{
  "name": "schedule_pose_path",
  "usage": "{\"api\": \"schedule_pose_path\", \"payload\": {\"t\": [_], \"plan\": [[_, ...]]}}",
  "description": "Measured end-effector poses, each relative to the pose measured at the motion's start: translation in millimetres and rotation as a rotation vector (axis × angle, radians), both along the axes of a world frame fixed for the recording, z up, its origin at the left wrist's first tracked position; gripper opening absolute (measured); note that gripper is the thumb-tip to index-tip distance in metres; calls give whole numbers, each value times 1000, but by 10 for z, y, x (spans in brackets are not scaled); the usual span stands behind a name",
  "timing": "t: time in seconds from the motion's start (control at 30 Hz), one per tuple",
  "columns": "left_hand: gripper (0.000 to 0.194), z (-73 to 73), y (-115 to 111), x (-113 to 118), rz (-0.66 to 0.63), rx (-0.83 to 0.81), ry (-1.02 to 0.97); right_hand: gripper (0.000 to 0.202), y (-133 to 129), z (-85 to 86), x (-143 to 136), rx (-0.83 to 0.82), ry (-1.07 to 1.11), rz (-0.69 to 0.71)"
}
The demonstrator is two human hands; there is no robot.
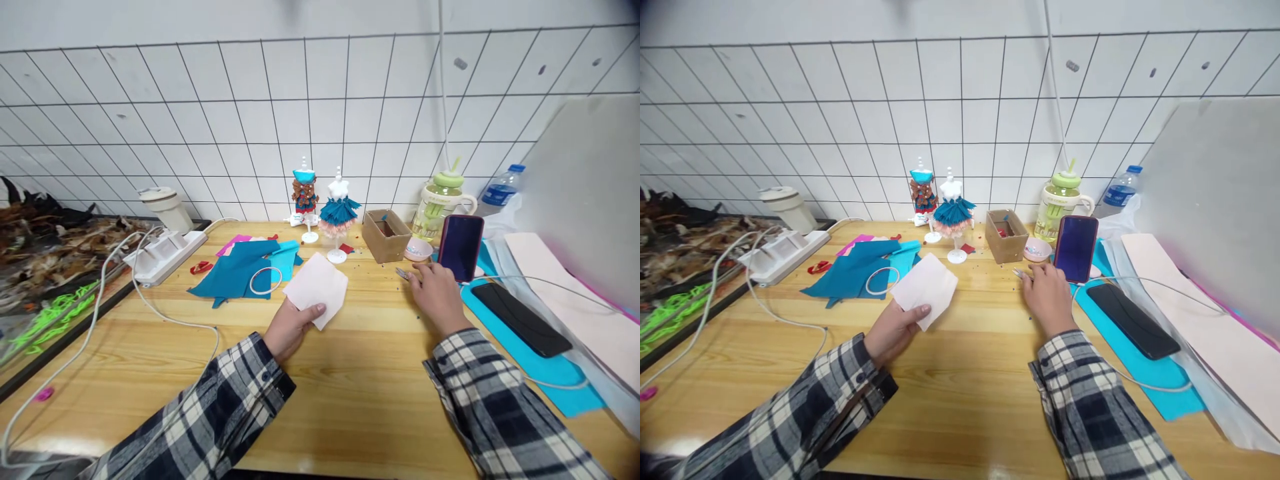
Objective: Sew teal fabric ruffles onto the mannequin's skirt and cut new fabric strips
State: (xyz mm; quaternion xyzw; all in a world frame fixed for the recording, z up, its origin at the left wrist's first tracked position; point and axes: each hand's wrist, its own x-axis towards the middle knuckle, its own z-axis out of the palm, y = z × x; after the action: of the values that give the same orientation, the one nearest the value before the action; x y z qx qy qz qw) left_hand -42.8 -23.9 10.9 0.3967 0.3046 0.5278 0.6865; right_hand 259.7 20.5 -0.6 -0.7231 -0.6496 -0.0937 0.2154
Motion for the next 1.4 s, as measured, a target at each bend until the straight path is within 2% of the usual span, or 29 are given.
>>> {"api": "schedule_pose_path", "payload": {"t": [0.13,0.23,0.27,0.33,0.4,0.43,0.5,0.6,0.63,0.7,0.83,0.93,1.03,1.13,1.3,1.4], "plan": [[83,27,5,-12,18,-29,-29,27,62,-142,184,-199,-65,-39],[82,44,-21,7,-25,-43,-63,13,57,-135,123,-200,93,-37],[82,53,-28,12,-30,-40,-71,10,41,-114,68,-173,220,-26],[81,69,-36,16,-25,-24,-84,8,-18,-57,-101,-108,607,50],[81,78,-38,19,-23,-7,-93,11,-113,3,-342,-129,1140,278],[80,78,-40,19,-31,-2,-93,16,-170,31,-476,-206,1389,389],[77,70,-44,22,-69,-4,-79,21,-288,79,-733,-372,1760,482],[71,46,-52,25,-128,-13,-34,21,-424,128,-984,-649,1997,624],[69,38,-53,25,-137,-17,-19,23,-450,135,-1022,-716,2009,667],[66,24,-50,22,-151,-25,1,26,-470,138,-1043,-733,1983,694],[64,19,-30,6,-195,-36,-14,33,-429,105,-995,-552,1858,610],[64,31,-23,6,-202,-30,-39,31,-393,78,-975,-505,1699,620],[54,29,-29,22,-218,-43,-45,27,-379,64,-990,-436,1485,635],[45,-14,-22,36,-230,-60,42,20,-380,57,-1020,-399,1322,655],[43,-107,35,21,-99,-48,333,20,-394,62,-1041,-371,1246,600],[47,-89,54,13,-21,1,379,19,-398,77,-1032,-337,1242,559]]}}
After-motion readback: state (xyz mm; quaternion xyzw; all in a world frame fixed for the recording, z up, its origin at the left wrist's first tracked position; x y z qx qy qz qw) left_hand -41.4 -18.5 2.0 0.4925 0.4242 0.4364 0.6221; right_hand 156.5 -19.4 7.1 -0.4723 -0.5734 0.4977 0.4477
